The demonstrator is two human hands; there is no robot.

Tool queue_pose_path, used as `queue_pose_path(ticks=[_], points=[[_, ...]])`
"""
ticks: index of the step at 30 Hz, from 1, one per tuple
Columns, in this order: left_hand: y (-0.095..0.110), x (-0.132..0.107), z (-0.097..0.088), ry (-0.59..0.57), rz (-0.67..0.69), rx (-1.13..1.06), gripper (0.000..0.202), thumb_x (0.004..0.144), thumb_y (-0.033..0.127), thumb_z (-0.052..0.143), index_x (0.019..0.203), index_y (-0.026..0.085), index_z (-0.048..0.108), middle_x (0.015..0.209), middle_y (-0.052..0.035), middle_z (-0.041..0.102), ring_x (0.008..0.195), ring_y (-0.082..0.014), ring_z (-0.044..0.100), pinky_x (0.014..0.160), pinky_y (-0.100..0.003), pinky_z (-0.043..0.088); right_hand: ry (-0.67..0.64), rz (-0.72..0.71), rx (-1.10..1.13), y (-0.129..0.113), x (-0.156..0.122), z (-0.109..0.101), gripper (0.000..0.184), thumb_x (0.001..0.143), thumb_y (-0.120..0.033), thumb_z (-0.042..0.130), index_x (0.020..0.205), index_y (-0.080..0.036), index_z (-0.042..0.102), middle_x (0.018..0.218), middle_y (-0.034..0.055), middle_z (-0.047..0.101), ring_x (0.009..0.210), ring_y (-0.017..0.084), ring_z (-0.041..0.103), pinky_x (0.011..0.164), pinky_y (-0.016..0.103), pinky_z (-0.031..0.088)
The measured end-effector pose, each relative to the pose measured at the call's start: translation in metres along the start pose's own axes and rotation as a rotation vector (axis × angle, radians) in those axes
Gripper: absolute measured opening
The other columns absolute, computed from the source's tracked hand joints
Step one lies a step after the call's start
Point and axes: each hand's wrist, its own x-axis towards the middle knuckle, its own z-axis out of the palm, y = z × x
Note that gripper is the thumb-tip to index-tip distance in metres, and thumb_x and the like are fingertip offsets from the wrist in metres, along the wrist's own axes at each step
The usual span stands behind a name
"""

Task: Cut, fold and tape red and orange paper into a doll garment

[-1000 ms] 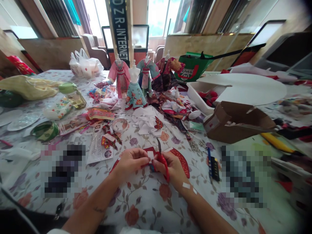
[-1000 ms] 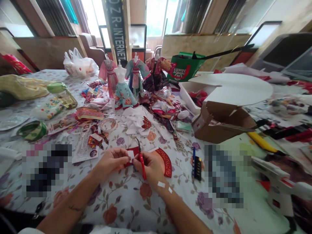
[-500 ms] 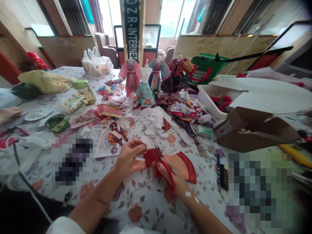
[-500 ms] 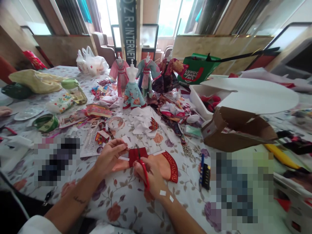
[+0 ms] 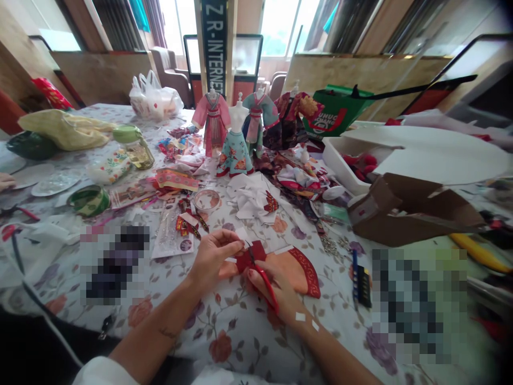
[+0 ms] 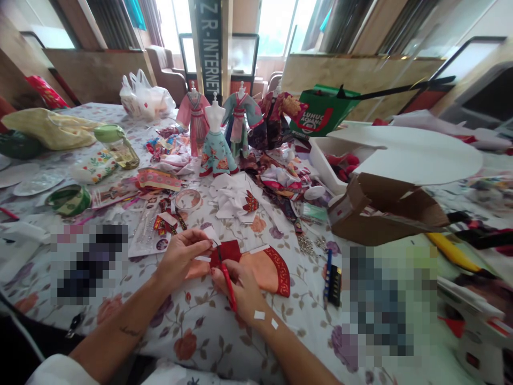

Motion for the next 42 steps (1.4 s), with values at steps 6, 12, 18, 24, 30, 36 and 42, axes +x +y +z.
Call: queue_pose_path(ticks=[6,12,18,24,30,36,42], points=[[0.0010,-0.0005,0.0001,-0.016,-0.014,-0.005,0.019,0.060,0.020,0.078,0.071,0.013,0.064,0.065,0.0001,0.066,0.056,-0.0088,0.060,0.059,-0.020,0.049,-0.002,0.018,-0.015,-0.0036,-0.0016,0.0010,0.049,0.075,-0.062,0.053,0.058,-0.021,0.033,0.054,-0.0030,0.041,0.051,0.011,0.038,0.047,0.024,0.027],[-0.0002,-0.0002,-0.0008,-0.029,-0.027,-0.015,0.017,0.061,0.019,0.077,0.070,0.013,0.064,0.066,0.0003,0.067,0.056,-0.0086,0.060,0.060,-0.020,0.049,0.008,0.032,0.010,-0.0028,-0.0011,0.0013,0.048,0.074,-0.062,0.055,0.058,-0.020,0.038,0.053,-0.0038,0.042,0.047,0.010,0.037,0.045,0.023,0.027],[-0.0013,0.0008,-0.0017,-0.030,-0.052,-0.034,0.019,0.059,0.020,0.078,0.070,0.013,0.064,0.066,-0.0002,0.067,0.056,-0.0089,0.061,0.060,-0.020,0.049,0.014,0.038,0.033,-0.0011,-0.0022,0.0013,0.048,0.074,-0.063,0.056,0.058,-0.019,0.043,0.052,-0.0041,0.042,0.047,0.009,0.035,0.043,0.022,0.026],[-0.0007,0.0004,-0.0004,-0.016,-0.063,-0.040,0.021,0.057,0.021,0.079,0.069,0.013,0.064,0.066,-0.0006,0.067,0.056,-0.0094,0.060,0.059,-0.021,0.049,0.019,0.039,0.045,0.0014,-0.0016,0.0021,0.047,0.074,-0.061,0.056,0.059,-0.019,0.042,0.052,-0.0042,0.042,0.046,0.009,0.036,0.043,0.022,0.025],[0.0002,-0.0005,0.0014,-0.003,-0.068,-0.053,0.022,0.056,0.021,0.080,0.068,0.013,0.063,0.064,0.0003,0.066,0.055,-0.0091,0.060,0.059,-0.021,0.049,0.023,0.040,0.053,0.0037,-0.0009,0.0029,0.047,0.073,-0.061,0.057,0.059,-0.020,0.038,0.052,-0.0044,0.042,0.046,0.009,0.035,0.043,0.022,0.025],[0.0016,-0.0014,0.0027,0.006,-0.076,-0.054,0.021,0.057,0.021,0.079,0.068,0.013,0.063,0.064,0.0006,0.066,0.055,-0.0089,0.060,0.060,-0.020,0.048,0.034,0.067,0.078,0.0045,-0.0018,0.0043,0.047,0.073,-0.061,0.057,0.060,-0.020,0.040,0.050,-0.0049,0.041,0.044,0.008,0.033,0.041,0.021,0.024],[0.0009,-0.0007,0.0025,0.011,-0.071,-0.049,0.021,0.056,0.021,0.080,0.068,0.013,0.063,0.064,0.0001,0.066,0.055,-0.0091,0.060,0.060,-0.020,0.048,0.051,0.080,0.100,0.0058,-0.0030,0.0046,0.046,0.074,-0.061,0.057,0.060,-0.020,0.041,0.048,-0.0049,0.043,0.041,0.008,0.033,0.039,0.021,0.025]])
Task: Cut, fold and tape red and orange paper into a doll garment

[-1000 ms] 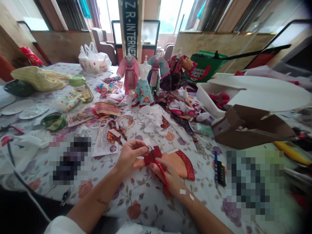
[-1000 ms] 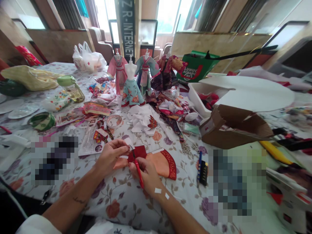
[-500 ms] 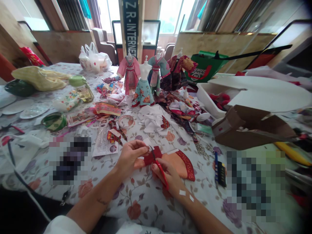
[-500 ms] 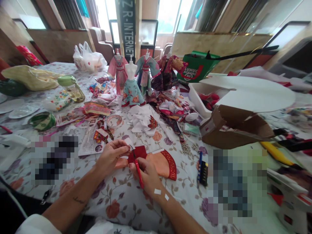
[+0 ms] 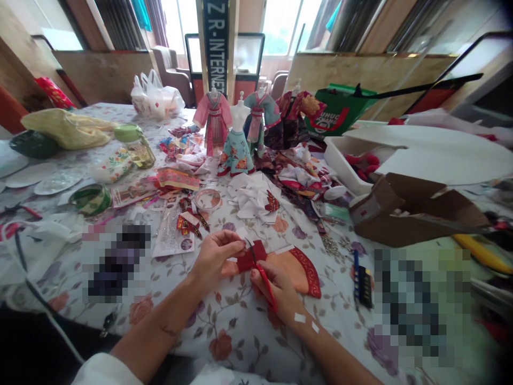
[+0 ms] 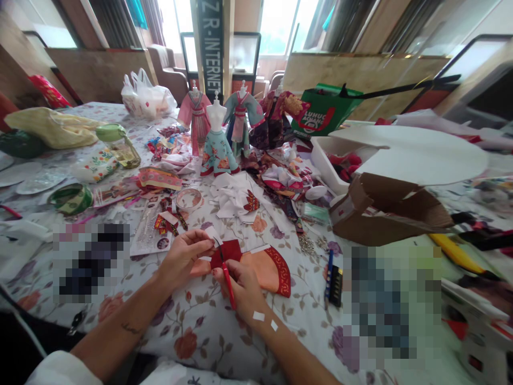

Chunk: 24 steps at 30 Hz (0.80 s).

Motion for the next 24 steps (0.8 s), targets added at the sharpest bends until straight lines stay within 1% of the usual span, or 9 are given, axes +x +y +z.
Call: queue_pose_path(ticks=[7,14,19,21,24], points=[[0.000,0.000,0.000,-0.005,-0.001,-0.008,0.020,0.058,0.020,0.079,0.069,0.013,0.063,0.064,0.0004,0.066,0.055,-0.0087,0.060,0.060,-0.020,0.048,0.015,0.004,0.005,0.001,-0.001,0.001,0.045,0.075,-0.058,0.057,0.059,-0.020,0.042,0.047,-0.0051,0.043,0.039,0.007,0.033,0.038,0.021,0.025],[0.001,-0.001,0.001,-0.005,-0.008,-0.020,0.020,0.058,0.020,0.079,0.069,0.013,0.064,0.065,0.0005,0.067,0.055,-0.0085,0.061,0.059,-0.019,0.048,0.024,0.004,-0.004,0.008,0.001,0.001,0.042,0.076,-0.055,0.059,0.059,-0.019,0.044,0.048,-0.0043,0.046,0.040,0.008,0.036,0.039,0.021,0.026],[0.001,-0.001,0.000,-0.007,-0.014,-0.023,0.020,0.059,0.020,0.079,0.070,0.013,0.065,0.066,0.0001,0.067,0.056,-0.0087,0.061,0.060,-0.019,0.049,0.040,-0.004,-0.006,0.010,0.002,0.001,0.043,0.076,-0.054,0.060,0.058,-0.019,0.043,0.047,-0.0043,0.046,0.041,0.008,0.036,0.040,0.020,0.026],[0.001,0.000,-0.001,-0.011,0.008,0.010,0.017,0.062,0.023,0.077,0.071,0.013,0.065,0.065,-0.0005,0.067,0.059,-0.0099,0.062,0.060,-0.020,0.050,0.046,0.004,0.000,0.009,0.002,0.002,0.043,0.076,-0.055,0.060,0.058,-0.019,0.044,0.046,-0.0045,0.046,0.040,0.008,0.036,0.039,0.020,0.026],[0.001,0.000,-0.003,0.014,0.110,0.142,0.016,0.069,0.027,0.073,0.070,0.013,0.067,0.064,-0.0014,0.066,0.060,-0.0097,0.061,0.061,-0.019,0.049,0.044,0.020,0.014,0.006,0.003,0.002,0.043,0.075,-0.056,0.059,0.059,-0.019,0.044,0.045,-0.0051,0.044,0.039,0.007,0.035,0.038,0.020,0.024]])
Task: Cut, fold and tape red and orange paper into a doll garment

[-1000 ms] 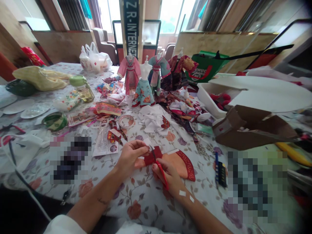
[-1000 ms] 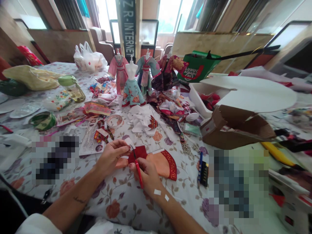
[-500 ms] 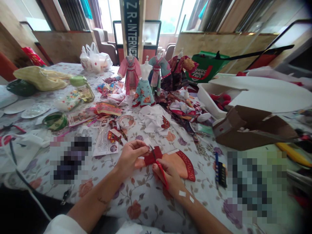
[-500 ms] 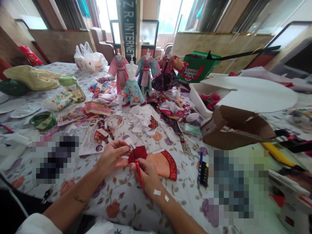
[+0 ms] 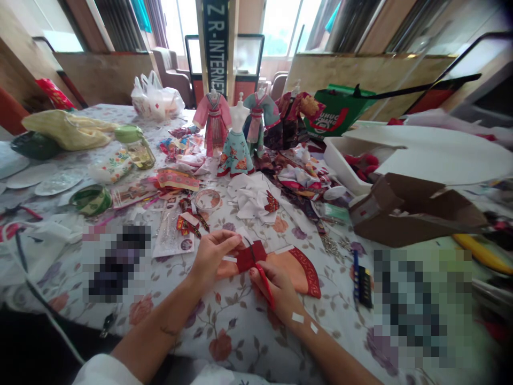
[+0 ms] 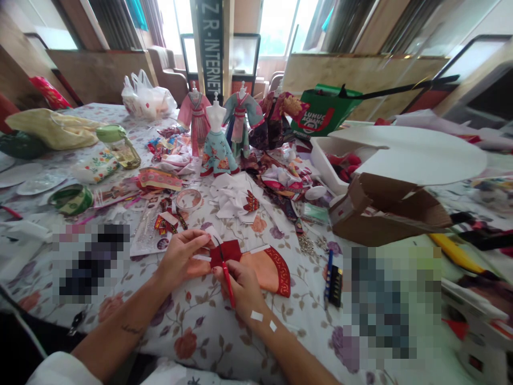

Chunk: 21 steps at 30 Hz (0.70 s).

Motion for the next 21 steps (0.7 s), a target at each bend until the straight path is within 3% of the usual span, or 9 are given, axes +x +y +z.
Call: queue_pose_path(ticks=[4,11,21], points=[[0.0021,-0.0008,-0.0001,0.068,0.119,0.106,0.015,0.068,0.026,0.074,0.075,0.014,0.068,0.067,0.0002,0.066,0.061,-0.0074,0.058,0.059,-0.016,0.047,-0.005,-0.003,-0.010,-0.0020,0.0005,-0.0009,0.044,0.074,-0.058,0.059,0.059,-0.019,0.043,0.045,-0.0051,0.044,0.039,0.007,0.034,0.038,0.020,0.024],[0.0031,0.0035,-0.0020,0.053,-0.005,-0.062,0.020,0.062,0.024,0.078,0.073,0.013,0.066,0.066,0.0009,0.066,0.059,-0.0075,0.060,0.060,-0.017,0.049,-0.016,0.016,-0.029,-0.0019,-0.0021,0.0001,0.044,0.076,-0.057,0.058,0.059,-0.020,0.042,0.046,-0.0055,0.044,0.037,0.006,0.034,0.036,0.020,0.025],[-0.0007,0.0026,0.0012,0.080,0.026,-0.079,0.020,0.062,0.021,0.078,0.073,0.013,0.063,0.064,0.0012,0.067,0.060,-0.0100,0.064,0.062,-0.019,0.051,-0.003,-0.019,-0.054,-0.0002,-0.0026,0.0001,0.044,0.077,-0.057,0.057,0.057,-0.019,0.043,0.046,-0.0044,0.047,0.036,0.006,0.036,0.034,0.020,0.025]])
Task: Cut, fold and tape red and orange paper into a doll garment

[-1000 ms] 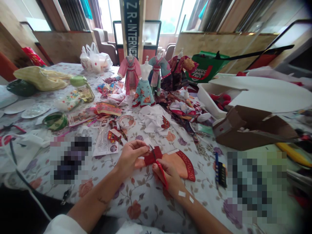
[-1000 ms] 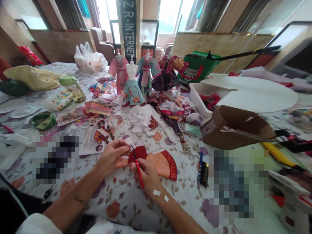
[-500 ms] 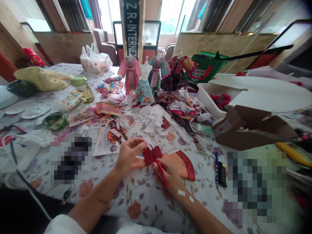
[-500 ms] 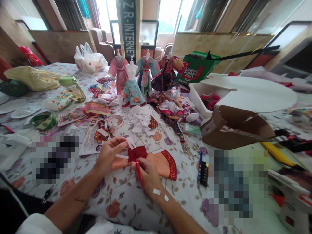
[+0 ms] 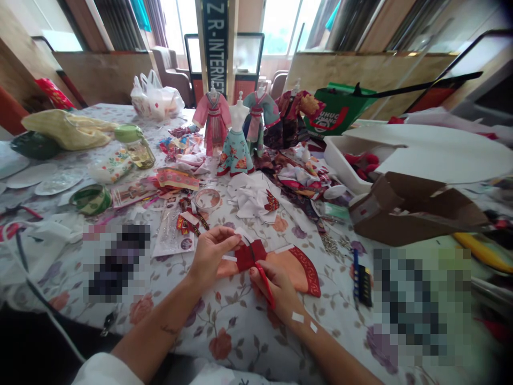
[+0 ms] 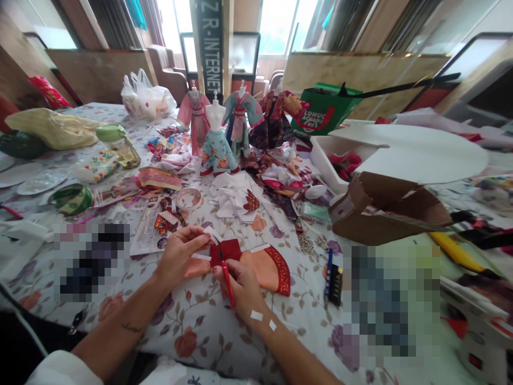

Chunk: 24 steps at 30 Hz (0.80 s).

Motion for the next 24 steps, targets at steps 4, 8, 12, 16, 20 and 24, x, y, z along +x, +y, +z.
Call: queue_pose_path(ticks=[4,8,12,16,20,24], points=[[-0.0014,0.0005,-0.0005,0.000,0.000,-0.023,0.019,0.062,0.020,0.077,0.073,0.013,0.064,0.064,0.0015,0.067,0.059,-0.0098,0.064,0.062,-0.019,0.051,0.007,0.009,0.022,0.0011,0.0007,0.0008,0.042,0.077,-0.055,0.057,0.058,-0.019,0.044,0.045,-0.0050,0.046,0.035,0.006,0.034,0.034,0.020,0.024],[-0.0014,0.0004,-0.0008,-0.003,0.003,-0.024,0.018,0.062,0.020,0.077,0.072,0.013,0.064,0.063,0.0012,0.067,0.058,-0.0099,0.064,0.062,-0.019,0.051,0.019,-0.006,0.023,0.0029,0.0007,0.0023,0.041,0.078,-0.053,0.057,0.058,-0.019,0.043,0.044,-0.0054,0.044,0.038,0.007,0.036,0.037,0.020,0.026],[-0.0012,0.0000,-0.0006,-0.014,0.005,-0.034,0.015,0.063,0.020,0.077,0.072,0.014,0.066,0.064,0.0012,0.068,0.059,-0.0095,0.064,0.062,-0.018,0.051,0.024,0.032,0.043,0.0026,-0.0001,0.0029,0.040,0.079,-0.052,0.057,0.061,-0.020,0.043,0.045,-0.0062,0.044,0.036,0.007,0.034,0.036,0.020,0.025],[-0.0006,0.0000,-0.0003,-0.017,-0.001,-0.052,0.014,0.064,0.020,0.076,0.072,0.014,0.067,0.064,0.0004,0.068,0.058,-0.0086,0.063,0.062,-0.018,0.051,-0.025,0.033,0.040,0.0000,0.0003,0.0012,0.040,0.080,-0.054,0.056,0.062,-0.019,0.044,0.049,-0.0057,0.046,0.035,0.006,0.034,0.035,0.019,0.024],[0.0001,0.0003,-0.0001,-0.015,-0.019,-0.078,0.015,0.062,0.020,0.077,0.071,0.013,0.068,0.063,-0.0001,0.068,0.056,-0.0084,0.063,0.061,-0.018,0.052,-0.045,0.030,0.042,0.0012,0.0009,-0.0003,0.042,0.081,-0.056,0.054,0.063,-0.019,0.043,0.049,-0.0055,0.047,0.036,0.006,0.033,0.037,0.019,0.024],[0.0009,0.0001,-0.0004,-0.023,-0.116,-0.173,0.020,0.057,0.018,0.080,0.069,0.012,0.066,0.063,0.0000,0.067,0.054,-0.0088,0.063,0.057,-0.017,0.052,-0.077,0.004,0.065,0.0051,0.0022,-0.0008,0.046,0.079,-0.060,0.053,0.062,-0.019,0.043,0.047,-0.0046,0.047,0.041,0.007,0.036,0.041,0.019,0.026]])
